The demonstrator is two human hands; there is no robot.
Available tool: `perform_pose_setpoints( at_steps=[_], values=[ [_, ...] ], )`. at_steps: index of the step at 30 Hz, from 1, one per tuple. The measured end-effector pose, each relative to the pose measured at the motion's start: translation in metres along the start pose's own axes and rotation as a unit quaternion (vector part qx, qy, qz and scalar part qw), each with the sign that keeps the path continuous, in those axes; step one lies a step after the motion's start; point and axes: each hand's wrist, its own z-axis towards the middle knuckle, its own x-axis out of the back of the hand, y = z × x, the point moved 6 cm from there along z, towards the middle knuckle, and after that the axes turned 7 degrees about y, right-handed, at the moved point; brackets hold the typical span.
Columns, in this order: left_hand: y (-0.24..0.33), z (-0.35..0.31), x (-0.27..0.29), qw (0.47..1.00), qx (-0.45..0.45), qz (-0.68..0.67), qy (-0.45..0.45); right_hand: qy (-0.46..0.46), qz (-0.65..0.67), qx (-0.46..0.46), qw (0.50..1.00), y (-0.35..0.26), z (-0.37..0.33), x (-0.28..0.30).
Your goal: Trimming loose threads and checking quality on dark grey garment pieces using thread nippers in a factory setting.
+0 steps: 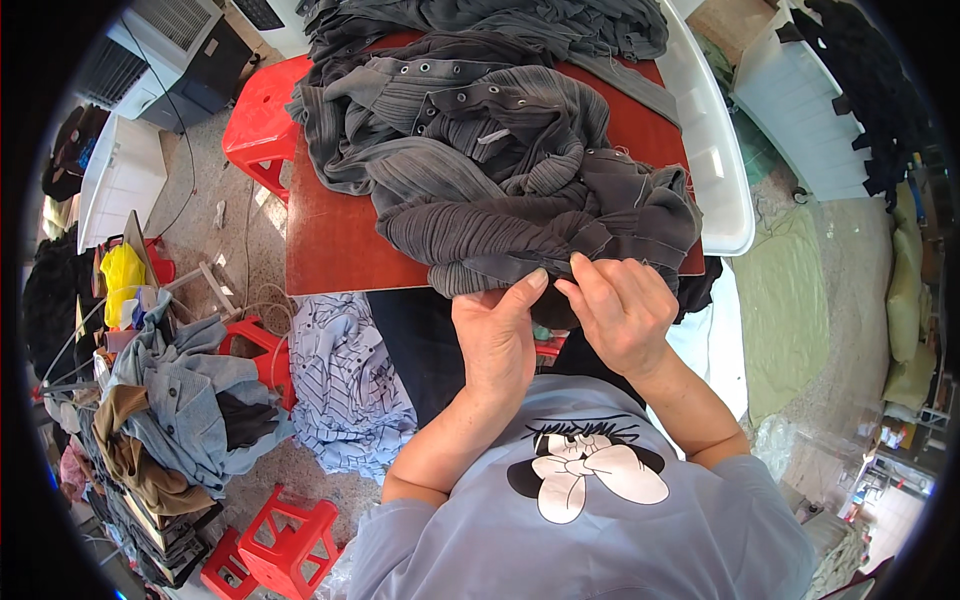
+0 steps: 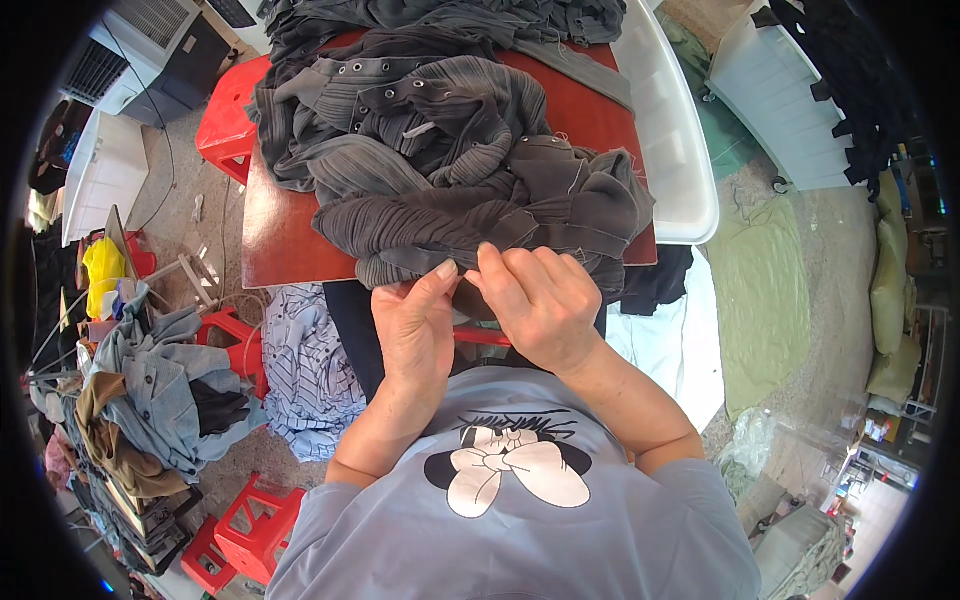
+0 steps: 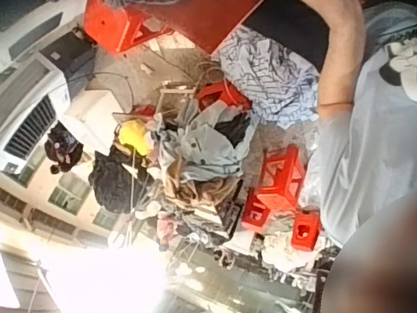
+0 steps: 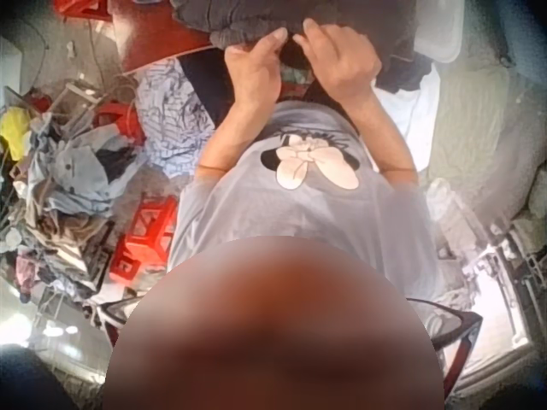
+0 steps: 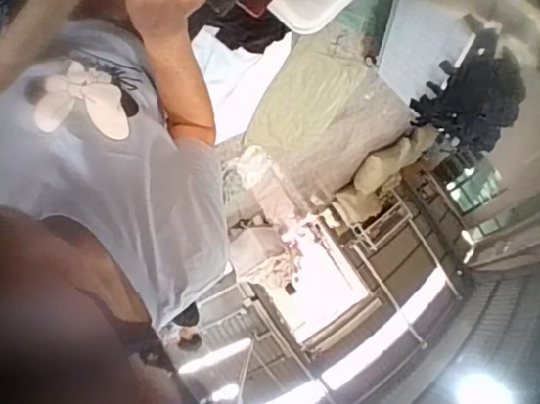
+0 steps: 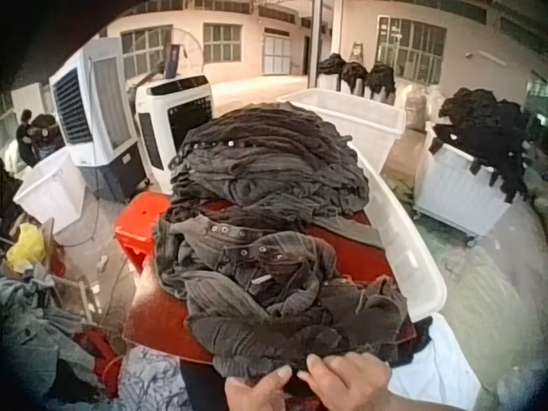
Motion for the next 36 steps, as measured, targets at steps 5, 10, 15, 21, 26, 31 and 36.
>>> perform_pose_setpoints(
  at_steps=[5, 10, 15, 21, 26, 31, 36],
  values=[
    [-0.003, 0.001, 0.001, 1.000, 0.020, -0.020, -0.001, -0.003, 0.000, 0.001, 1.000, 0.002, -0.001, -0.001],
    [-0.001, -0.002, 0.000, 1.000, 0.010, -0.007, -0.007, 0.006, 0.015, 0.008, 1.000, 0.002, -0.002, -0.004],
    [-0.003, 0.001, 0.000, 1.000, 0.017, -0.018, -0.019, 0.013, 0.248, -0.233, 0.940, 0.030, -0.006, -0.009],
    [-0.006, 0.002, 0.001, 0.999, -0.015, 0.011, -0.035, -0.084, 0.212, -0.179, 0.957, 0.025, 0.041, -0.035],
    [0.002, 0.004, 0.004, 0.982, -0.038, 0.182, -0.019, -0.232, 0.334, -0.242, 0.881, 0.038, 0.061, -0.089],
    [0.031, 0.004, -0.014, 0.976, -0.176, 0.122, -0.047, -0.107, 0.688, -0.509, 0.505, 0.046, 0.087, -0.090],
    [-0.013, 0.015, 0.016, 0.985, 0.076, 0.149, -0.031, -0.151, 0.279, -0.387, 0.866, 0.088, 0.047, -0.107]
  ],
)
